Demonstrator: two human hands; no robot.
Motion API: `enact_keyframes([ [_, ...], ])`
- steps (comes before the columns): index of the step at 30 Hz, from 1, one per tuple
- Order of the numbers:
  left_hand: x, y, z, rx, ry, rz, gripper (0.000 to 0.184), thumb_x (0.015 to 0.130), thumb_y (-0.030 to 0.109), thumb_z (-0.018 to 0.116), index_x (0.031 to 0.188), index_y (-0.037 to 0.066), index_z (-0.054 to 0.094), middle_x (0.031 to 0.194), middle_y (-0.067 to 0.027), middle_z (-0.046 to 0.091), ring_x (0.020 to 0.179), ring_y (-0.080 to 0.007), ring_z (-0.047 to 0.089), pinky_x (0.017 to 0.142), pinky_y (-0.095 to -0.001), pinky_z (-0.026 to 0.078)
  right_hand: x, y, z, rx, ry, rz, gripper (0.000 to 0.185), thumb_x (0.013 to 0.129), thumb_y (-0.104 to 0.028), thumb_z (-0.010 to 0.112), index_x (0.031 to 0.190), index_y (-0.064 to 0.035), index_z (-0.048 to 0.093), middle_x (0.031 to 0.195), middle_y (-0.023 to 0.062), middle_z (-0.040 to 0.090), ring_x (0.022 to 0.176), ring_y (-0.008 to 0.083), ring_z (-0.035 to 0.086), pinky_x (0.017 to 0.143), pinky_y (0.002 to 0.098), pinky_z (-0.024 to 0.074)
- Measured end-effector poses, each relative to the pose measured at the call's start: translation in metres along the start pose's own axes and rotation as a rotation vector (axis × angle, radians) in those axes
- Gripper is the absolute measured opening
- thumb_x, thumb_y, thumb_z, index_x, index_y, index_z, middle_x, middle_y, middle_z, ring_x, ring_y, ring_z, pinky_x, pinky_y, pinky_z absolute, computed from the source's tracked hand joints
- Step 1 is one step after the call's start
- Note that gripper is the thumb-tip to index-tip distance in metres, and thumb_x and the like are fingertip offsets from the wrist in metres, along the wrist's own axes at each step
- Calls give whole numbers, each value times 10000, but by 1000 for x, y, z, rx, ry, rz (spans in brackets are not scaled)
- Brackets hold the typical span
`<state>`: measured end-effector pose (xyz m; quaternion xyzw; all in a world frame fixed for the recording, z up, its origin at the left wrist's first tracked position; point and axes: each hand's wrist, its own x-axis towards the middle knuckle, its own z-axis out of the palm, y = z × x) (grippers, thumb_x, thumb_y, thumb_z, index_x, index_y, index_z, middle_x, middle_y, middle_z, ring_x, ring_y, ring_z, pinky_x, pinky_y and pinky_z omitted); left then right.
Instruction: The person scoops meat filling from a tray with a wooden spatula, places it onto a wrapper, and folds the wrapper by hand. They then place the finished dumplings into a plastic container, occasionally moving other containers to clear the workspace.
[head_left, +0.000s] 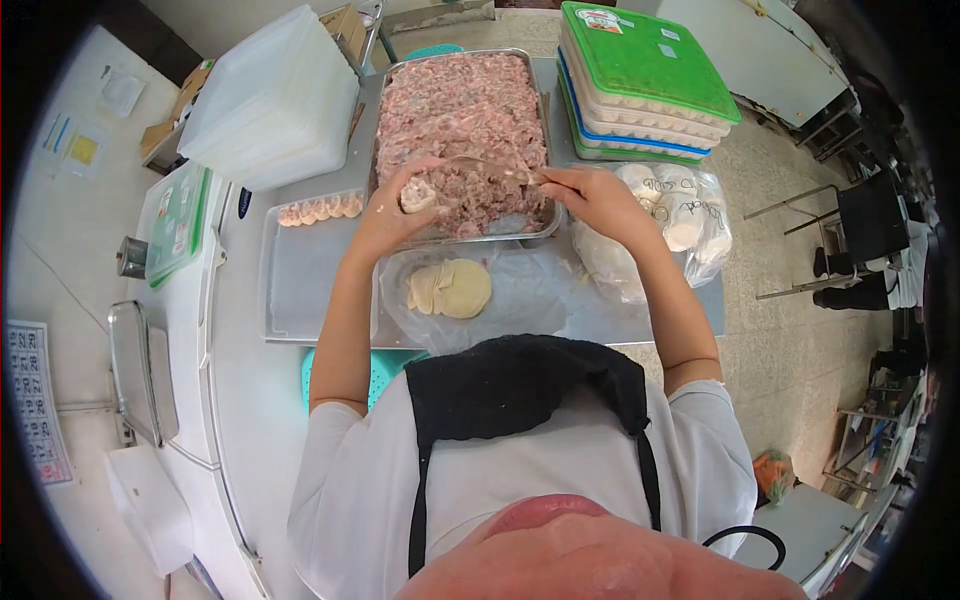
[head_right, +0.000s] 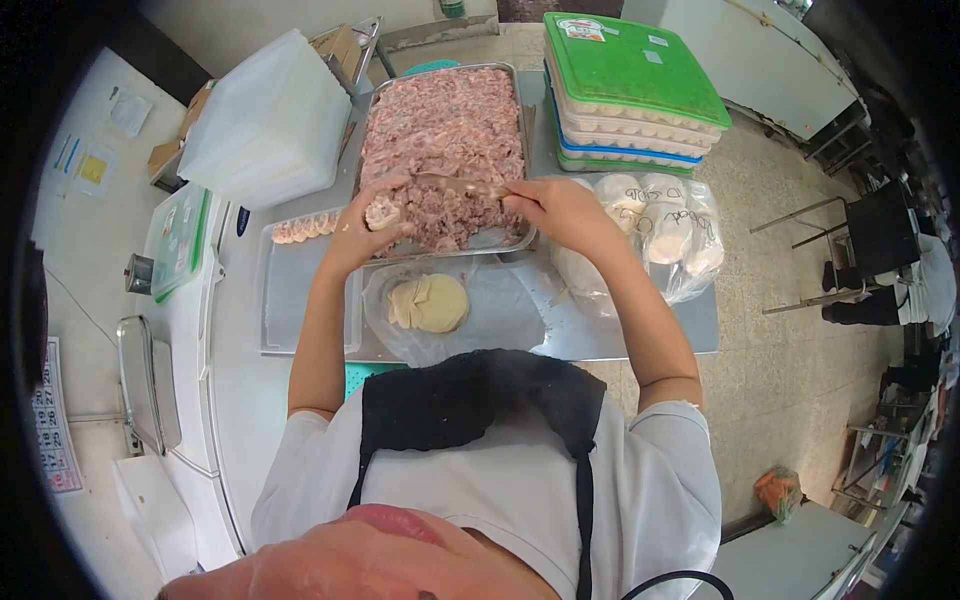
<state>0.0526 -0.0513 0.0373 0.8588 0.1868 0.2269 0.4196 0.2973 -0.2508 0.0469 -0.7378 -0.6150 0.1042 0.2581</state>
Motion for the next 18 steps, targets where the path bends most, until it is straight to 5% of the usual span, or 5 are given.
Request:
enact_keyframes([
  [2,-5,3,-9,80,-10,146,397,765,161,752,1119,63,602,1117,-77,647,986,-171,617,900,-305,466,-2,-29,5,327,35,-147,309,903,-296,594,1107,-72,657,966,183,674,898,344,636,758,373,502],
  [8,-26,-14,-38,168,-26,34,377,750,180,769,1068,33,632,890,-66,675,748,-122,613,690,-282,510,11,-81,17,42,40,-259,260,910,-294,568,1060,-110,675,919,128,677,864,331,633,728,408,504],
  [10,-38,1,-50,-202,-65,-250,347,753,197,772,1023,29,633,837,-51,658,707,-89,599,585,-257,488,11,-100,18,-1,81,-251,261,908,-304,568,1057,-118,676,913,120,676,864,328,634,724,407,505],
  [13,-43,-30,-70,-122,-134,-220,362,712,246,806,948,30,636,875,-86,663,782,-181,628,721,-310,497,10,-125,50,-62,88,-223,263,905,-319,570,1050,-127,678,881,111,672,848,327,636,710,411,506],
  [18,-65,-48,-96,57,-45,-94,353,711,252,805,939,47,630,900,-83,659,813,-196,625,751,-306,489,20,-141,68,-3,28,-215,298,906,-324,573,1063,-91,670,875,130,678,825,338,646,714,408,512],
])
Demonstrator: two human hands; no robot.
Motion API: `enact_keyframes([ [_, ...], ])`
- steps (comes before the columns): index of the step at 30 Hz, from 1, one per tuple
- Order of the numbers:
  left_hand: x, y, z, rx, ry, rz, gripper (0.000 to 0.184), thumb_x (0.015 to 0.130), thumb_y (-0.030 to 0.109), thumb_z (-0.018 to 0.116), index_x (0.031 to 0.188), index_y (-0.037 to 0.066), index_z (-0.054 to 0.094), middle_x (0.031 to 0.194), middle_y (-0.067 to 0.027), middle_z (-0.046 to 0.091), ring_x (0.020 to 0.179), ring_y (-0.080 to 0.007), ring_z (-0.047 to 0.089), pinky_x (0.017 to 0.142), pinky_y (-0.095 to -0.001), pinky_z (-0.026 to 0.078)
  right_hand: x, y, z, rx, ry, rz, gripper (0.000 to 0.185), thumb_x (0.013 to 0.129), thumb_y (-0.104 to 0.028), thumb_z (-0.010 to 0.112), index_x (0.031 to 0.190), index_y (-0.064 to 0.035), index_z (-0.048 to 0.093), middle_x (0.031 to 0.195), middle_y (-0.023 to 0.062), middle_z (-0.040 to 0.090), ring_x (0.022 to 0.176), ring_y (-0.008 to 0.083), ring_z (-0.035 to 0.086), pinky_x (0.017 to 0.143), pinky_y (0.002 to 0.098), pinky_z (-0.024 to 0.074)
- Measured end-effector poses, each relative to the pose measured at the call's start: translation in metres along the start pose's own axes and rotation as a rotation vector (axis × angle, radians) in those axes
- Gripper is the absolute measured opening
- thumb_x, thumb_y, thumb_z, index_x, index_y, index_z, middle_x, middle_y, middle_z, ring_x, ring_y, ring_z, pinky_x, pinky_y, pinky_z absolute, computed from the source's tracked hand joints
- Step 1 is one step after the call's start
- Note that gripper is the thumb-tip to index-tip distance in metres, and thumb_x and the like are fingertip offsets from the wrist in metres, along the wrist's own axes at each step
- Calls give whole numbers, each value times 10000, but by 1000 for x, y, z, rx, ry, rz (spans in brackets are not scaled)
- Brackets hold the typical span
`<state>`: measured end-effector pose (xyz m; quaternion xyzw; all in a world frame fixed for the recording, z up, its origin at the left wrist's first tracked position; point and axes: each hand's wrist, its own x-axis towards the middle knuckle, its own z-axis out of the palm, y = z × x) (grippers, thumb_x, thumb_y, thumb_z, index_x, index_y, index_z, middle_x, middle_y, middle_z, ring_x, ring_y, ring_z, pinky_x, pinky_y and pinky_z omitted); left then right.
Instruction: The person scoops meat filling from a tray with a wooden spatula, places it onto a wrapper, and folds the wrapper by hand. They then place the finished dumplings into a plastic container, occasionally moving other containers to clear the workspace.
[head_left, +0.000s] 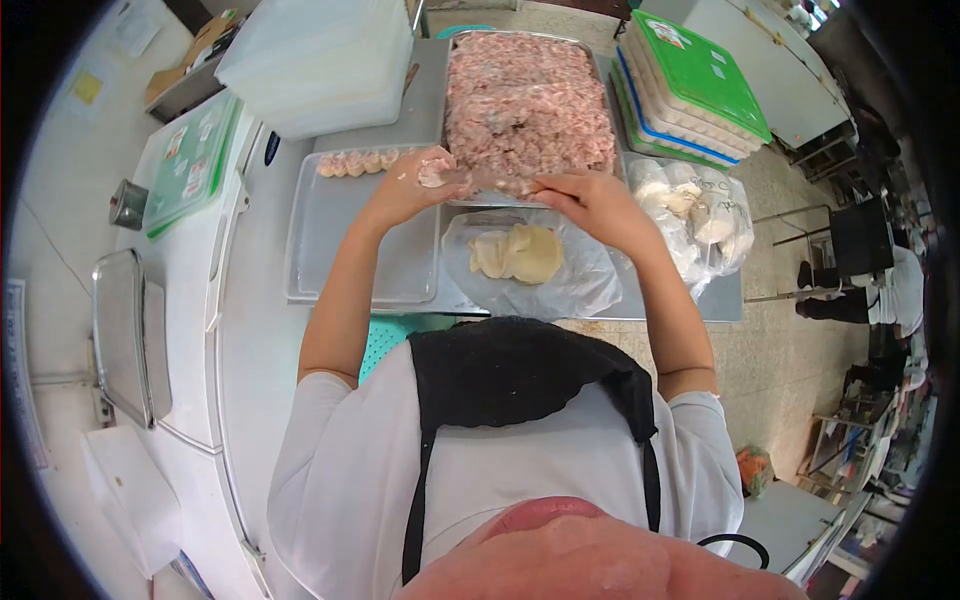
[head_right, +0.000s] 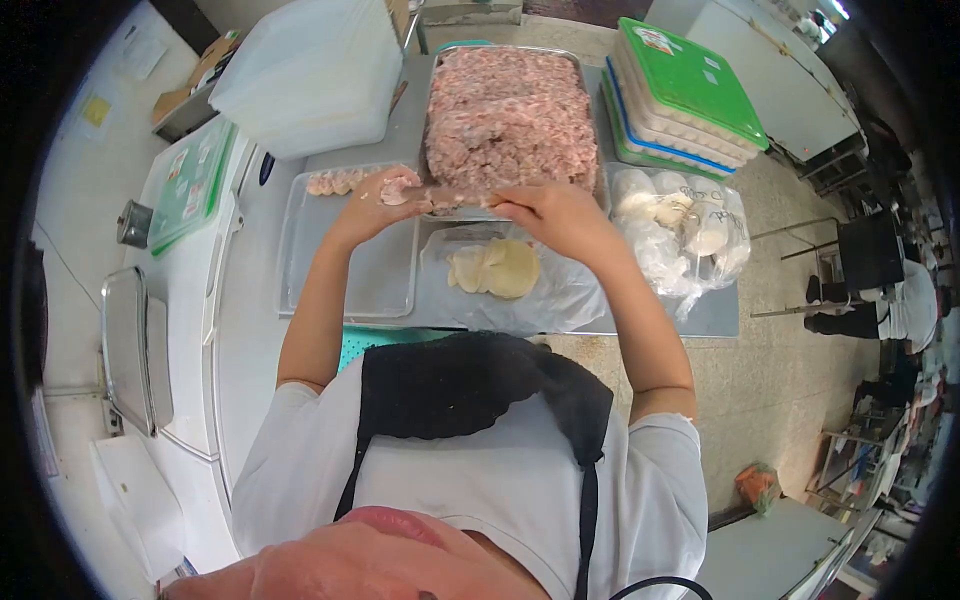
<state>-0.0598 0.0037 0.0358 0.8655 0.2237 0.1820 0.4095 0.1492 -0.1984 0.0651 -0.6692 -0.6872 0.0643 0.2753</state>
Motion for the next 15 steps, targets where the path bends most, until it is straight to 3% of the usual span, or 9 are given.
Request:
enact_keyframes([
  [3,-7,-13,-8,-83,20,100,384,704,286,808,940,41,630,909,-91,657,856,-212,619,801,-322,477,2,-12,-1,288,-9,172,330,923,-298,566,1111,-38,646,986,170,676,900,325,655,801,373,505],
  [5,-6,-17,-12,-214,-27,141,413,700,314,810,942,33,630,908,-99,656,881,-224,615,827,-335,469,5,-19,25,239,-37,162,323,919,-289,574,1113,-40,646,984,171,676,906,326,652,805,372,503],
  [8,-9,-15,-24,-82,-134,183,355,755,251,778,994,42,618,946,-60,651,933,-163,595,864,-306,448,9,-23,36,153,-69,136,313,915,-276,584,1117,-46,647,986,173,674,916,332,646,813,368,500],
  [11,-21,-33,-34,95,-109,38,354,755,220,777,1020,51,614,1018,-62,638,973,-155,579,870,-300,448,11,-25,23,87,-94,164,314,913,-270,593,1121,-40,645,990,177,672,917,334,645,814,363,500],
  [13,-26,-71,-47,-137,-100,103,401,737,218,788,1067,69,616,1089,-70,619,1010,-180,569,877,-304,450,0,-15,16,57,-115,202,319,911,-267,599,1122,-31,643,989,179,673,912,332,647,809,361,500],
  [15,-30,-117,-67,-145,27,48,449,710,250,800,1074,61,616,1096,-98,612,1014,-228,570,878,-331,455,-28,6,23,103,87,271,329,910,-242,617,1136,-3,632,971,155,693,853,276,661,754,354,495],
])
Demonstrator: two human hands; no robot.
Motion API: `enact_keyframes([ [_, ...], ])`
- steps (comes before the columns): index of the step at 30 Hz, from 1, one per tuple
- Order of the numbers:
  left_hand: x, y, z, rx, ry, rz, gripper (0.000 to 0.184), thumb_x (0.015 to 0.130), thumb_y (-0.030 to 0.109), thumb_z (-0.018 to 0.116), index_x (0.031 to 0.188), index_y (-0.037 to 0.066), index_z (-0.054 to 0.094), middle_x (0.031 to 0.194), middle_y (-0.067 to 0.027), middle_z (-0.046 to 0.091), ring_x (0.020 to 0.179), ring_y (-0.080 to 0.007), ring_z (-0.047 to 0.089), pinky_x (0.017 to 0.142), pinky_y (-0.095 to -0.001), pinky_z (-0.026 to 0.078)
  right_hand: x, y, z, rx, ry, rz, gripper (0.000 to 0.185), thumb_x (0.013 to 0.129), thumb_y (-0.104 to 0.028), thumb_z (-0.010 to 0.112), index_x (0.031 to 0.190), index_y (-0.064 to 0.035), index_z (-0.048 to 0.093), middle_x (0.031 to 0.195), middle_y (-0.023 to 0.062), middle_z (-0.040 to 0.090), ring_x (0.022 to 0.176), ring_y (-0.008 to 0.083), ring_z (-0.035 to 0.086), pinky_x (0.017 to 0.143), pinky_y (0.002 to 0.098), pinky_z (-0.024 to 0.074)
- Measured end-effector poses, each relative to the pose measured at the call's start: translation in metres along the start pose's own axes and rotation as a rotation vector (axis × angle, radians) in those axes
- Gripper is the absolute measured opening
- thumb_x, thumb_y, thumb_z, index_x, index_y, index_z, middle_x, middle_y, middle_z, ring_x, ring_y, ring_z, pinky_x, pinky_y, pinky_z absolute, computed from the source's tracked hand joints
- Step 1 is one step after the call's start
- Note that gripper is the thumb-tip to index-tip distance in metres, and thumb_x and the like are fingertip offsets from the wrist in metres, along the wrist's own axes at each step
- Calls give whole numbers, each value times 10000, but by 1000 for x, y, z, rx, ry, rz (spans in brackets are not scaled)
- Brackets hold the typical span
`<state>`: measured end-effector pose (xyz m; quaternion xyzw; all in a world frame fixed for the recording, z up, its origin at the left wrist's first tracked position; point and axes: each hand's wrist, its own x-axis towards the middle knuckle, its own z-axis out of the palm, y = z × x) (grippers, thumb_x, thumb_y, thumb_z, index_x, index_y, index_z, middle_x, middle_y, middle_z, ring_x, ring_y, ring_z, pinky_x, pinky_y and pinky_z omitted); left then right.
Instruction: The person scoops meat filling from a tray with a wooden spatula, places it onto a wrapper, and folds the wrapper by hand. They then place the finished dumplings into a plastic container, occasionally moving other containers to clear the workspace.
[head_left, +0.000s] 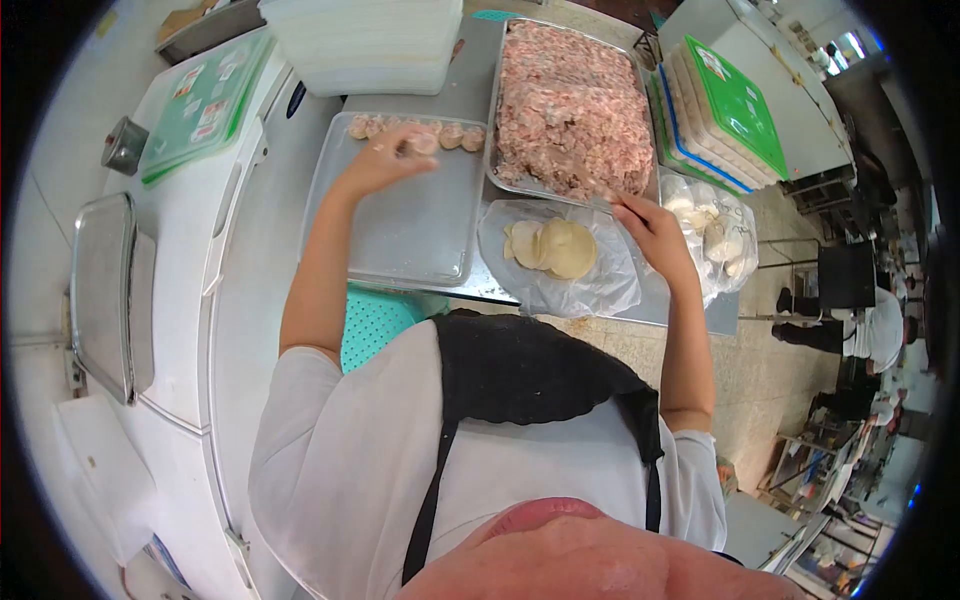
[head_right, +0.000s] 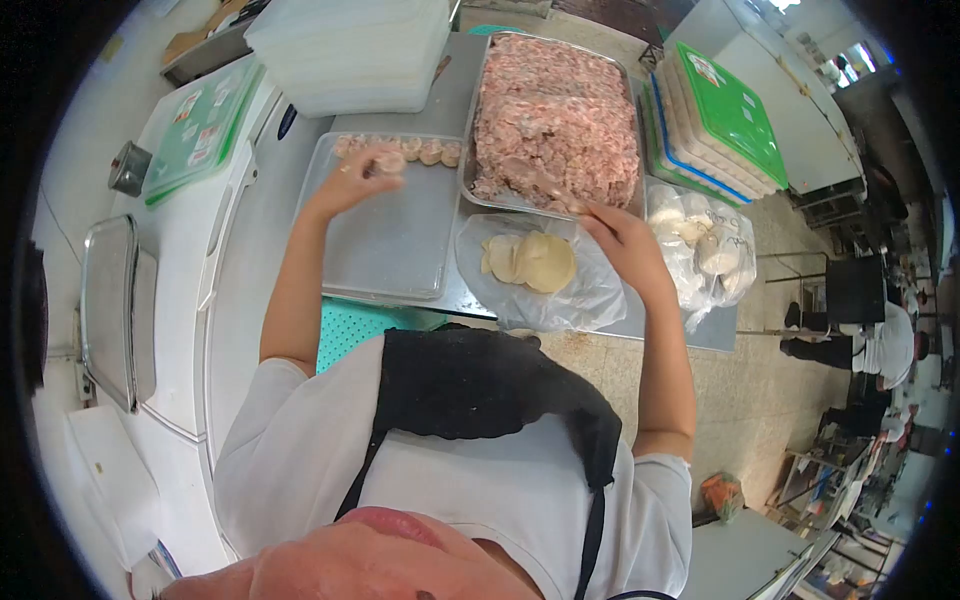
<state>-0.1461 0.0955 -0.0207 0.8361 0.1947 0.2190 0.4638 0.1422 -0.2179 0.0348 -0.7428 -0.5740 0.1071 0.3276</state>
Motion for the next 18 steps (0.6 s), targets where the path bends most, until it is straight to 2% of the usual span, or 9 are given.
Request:
enact_keyframes([
  [1,-3,-23,-14,-2,110,-38,499,684,283,813,1081,53,617,1102,-126,605,1018,-275,571,878,-358,460,-10,7,-2,-1,-10,-6,329,910,-242,617,1136,-3,632,971,155,693,853,276,661,754,354,495],
  [3,-9,-66,-42,431,299,-83,464,711,231,779,1117,80,612,1106,-121,594,1006,-303,577,864,-378,471,-31,17,-7,124,4,288,331,910,-215,630,1149,14,630,938,76,700,810,153,624,712,292,478],
  [4,-9,-80,-54,430,299,-85,464,711,231,779,1117,80,612,1106,-121,594,1006,-303,577,864,-378,471,-40,19,-9,123,2,289,331,910,-215,630,1149,14,630,938,76,700,810,153,624,712,292,478],
  [6,-7,-95,-70,699,418,-328,493,743,194,738,1198,113,568,1118,-124,582,1032,-313,571,855,-393,481,-53,20,-11,282,4,487,330,918,-213,627,1165,6,632,911,5,662,782,69,545,674,232,448],
  [9,2,-101,-75,750,497,-345,565,779,173,701,1299,128,485,1122,-144,572,1019,-323,573,839,-409,491,-63,13,-9,370,37,579,319,917,-200,631,1166,-1,636,842,-33,608,714,42,479,628,189,407],
  [13,22,-113,-68,997,418,-372,610,802,156,668,1357,130,416,1132,-145,572,1003,-322,589,836,-421,496,-66,2,-1,399,100,536,307,918,-192,633,1162,-6,639,770,-61,556,641,32,424,559,188,354],
  [15,28,-126,-64,1049,431,-274,615,817,141,638,1379,120,389,1122,-159,574,954,-323,609,822,-427,498,-65,-7,-3,447,75,553,287,919,-185,632,1150,-15,647,724,-80,508,605,22,389,533,179,318],
  [16,35,-137,-64,1047,425,-265,615,817,141,638,1379,120,389,1122,-159,574,954,-323,609,822,-427,498,-66,-8,-3,446,85,559,287,919,-185,632,1150,-15,647,724,-80,508,605,22,389,533,179,318],
  [18,39,-159,-75,788,337,-319,545,823,142,623,1334,84,443,1115,-167,572,932,-322,615,823,-421,494,-68,-9,-3,437,91,557,285,921,-189,631,1145,-14,649,712,-83,499,603,17,388,521,181,306],
])
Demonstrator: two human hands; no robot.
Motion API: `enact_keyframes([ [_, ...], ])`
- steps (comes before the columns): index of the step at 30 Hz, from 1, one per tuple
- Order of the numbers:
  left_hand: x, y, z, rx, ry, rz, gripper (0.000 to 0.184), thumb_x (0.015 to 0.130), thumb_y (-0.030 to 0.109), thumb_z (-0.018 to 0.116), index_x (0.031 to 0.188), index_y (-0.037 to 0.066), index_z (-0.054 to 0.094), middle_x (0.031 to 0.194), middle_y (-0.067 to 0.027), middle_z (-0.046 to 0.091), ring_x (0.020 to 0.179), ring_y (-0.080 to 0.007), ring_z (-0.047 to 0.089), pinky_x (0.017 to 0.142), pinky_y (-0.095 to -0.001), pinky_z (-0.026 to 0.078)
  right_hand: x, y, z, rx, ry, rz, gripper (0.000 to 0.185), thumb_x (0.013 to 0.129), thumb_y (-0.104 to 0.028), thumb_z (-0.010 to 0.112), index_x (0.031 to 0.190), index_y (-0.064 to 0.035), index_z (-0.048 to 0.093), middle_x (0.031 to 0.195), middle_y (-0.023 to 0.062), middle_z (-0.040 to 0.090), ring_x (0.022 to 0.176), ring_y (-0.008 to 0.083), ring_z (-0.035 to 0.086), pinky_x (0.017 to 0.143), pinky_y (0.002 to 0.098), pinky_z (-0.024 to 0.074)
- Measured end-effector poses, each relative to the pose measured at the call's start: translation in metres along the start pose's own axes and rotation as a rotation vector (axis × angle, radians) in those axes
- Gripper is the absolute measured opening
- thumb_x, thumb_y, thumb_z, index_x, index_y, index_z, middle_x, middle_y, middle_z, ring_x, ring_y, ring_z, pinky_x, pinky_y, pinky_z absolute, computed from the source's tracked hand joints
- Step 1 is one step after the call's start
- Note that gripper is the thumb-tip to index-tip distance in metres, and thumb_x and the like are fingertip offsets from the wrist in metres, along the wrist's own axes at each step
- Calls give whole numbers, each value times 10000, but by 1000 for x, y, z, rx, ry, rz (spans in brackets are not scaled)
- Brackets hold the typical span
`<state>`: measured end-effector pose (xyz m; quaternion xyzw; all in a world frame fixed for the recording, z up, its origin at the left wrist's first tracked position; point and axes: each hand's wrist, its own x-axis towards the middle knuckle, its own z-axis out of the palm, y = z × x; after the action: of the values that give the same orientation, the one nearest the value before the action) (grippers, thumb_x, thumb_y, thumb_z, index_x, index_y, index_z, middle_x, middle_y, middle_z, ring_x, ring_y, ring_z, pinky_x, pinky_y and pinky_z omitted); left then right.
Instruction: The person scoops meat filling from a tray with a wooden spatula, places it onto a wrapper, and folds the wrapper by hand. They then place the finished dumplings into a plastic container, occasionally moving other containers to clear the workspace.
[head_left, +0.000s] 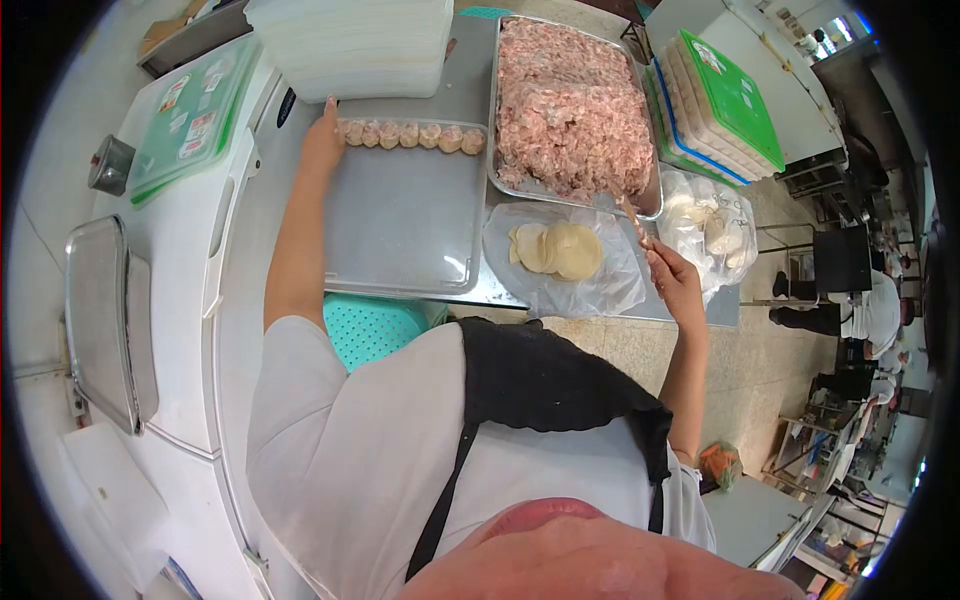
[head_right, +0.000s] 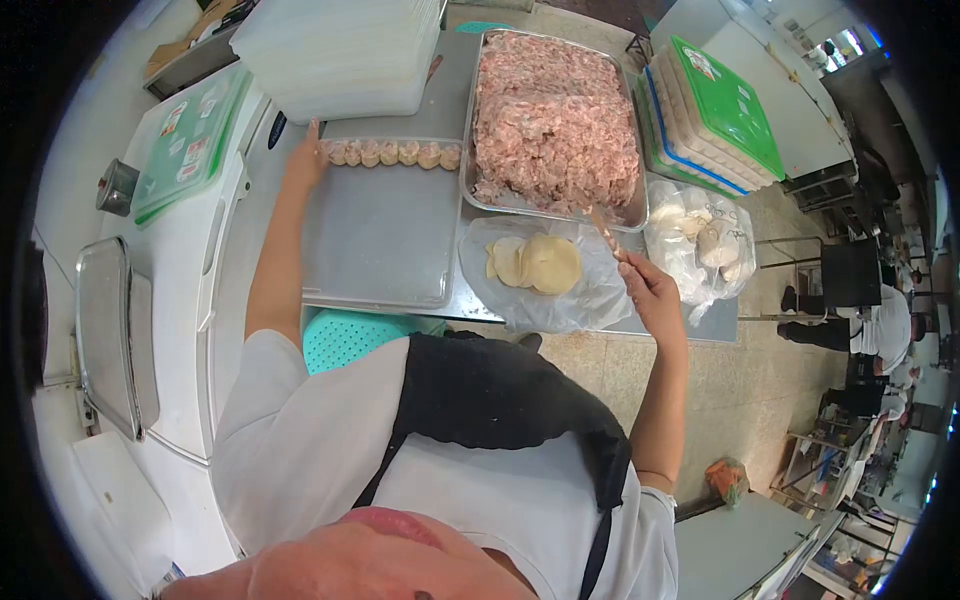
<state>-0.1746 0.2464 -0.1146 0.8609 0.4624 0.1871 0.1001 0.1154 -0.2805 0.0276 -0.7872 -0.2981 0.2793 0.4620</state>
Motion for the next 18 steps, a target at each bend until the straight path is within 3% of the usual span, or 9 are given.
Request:
enact_keyframes([
  [1,4,-12,3,2,0,1,545,823,142,623,1334,84,443,1115,-167,572,932,-322,615,823,-421,494,0,3,-1,2,0,1,285,921,-189,631,1145,-14,649,712,-83,499,603,17,388,521,181,306],
  [3,9,-32,6,-62,149,217,395,816,155,629,1200,89,560,1078,-152,568,917,-325,613,811,-417,493,0,9,-4,22,2,20,279,922,-188,629,1141,-17,653,704,-81,493,604,17,387,522,178,307],
  [4,2,-19,-11,-59,149,219,395,816,155,629,1200,89,560,1078,-152,568,917,-325,613,811,-417,493,0,10,-4,25,2,19,279,922,-188,629,1141,-17,653,704,-81,493,604,17,387,522,178,307],
  [6,-15,4,-41,124,-25,22,249,808,188,652,1042,107,627,1038,-115,569,934,-317,602,808,-414,492,0,12,-4,13,14,17,273,920,-195,632,1134,-29,662,710,-84,492,608,13,387,530,174,315],
  [10,-17,-22,-19,98,92,102,230,803,225,671,1014,141,639,1000,-100,561,961,-308,586,801,-409,491,12,20,-7,-41,4,9,288,923,-224,625,1139,-37,662,701,-58,531,635,41,442,553,221,372],
  [12,-21,-13,-22,91,67,80,269,809,231,673,1062,145,641,1016,-111,565,984,-303,574,811,-415,484,24,25,-10,-283,33,-274,299,937,-273,581,1105,-40,665,722,44,628,652,162,571,602,316,438],
  [13,-23,-2,-25,82,57,107,269,809,231,673,1062,145,641,1016,-111,565,984,-303,574,811,-415,484,29,22,-16,-283,58,-257,299,937,-273,581,1105,-40,665,722,44,628,652,162,571,602,316,438],
  [15,-31,24,-38,-18,239,202,290,828,212,656,1112,158,638,1033,-127,569,965,-308,574,806,-415,482,44,9,-28,-590,-2,-293,321,942,-318,532,992,-32,670,802,160,663,757,328,638,675,408,473],
  [18,-58,100,-66,-202,224,186,249,860,172,617,1105,143,647,1060,-136,583,938,-304,574,785,-401,486,69,-1,-33,-975,33,-377,329,918,-333,525,861,-38,658,823,177,662,812,374,628,699,453,493],
])
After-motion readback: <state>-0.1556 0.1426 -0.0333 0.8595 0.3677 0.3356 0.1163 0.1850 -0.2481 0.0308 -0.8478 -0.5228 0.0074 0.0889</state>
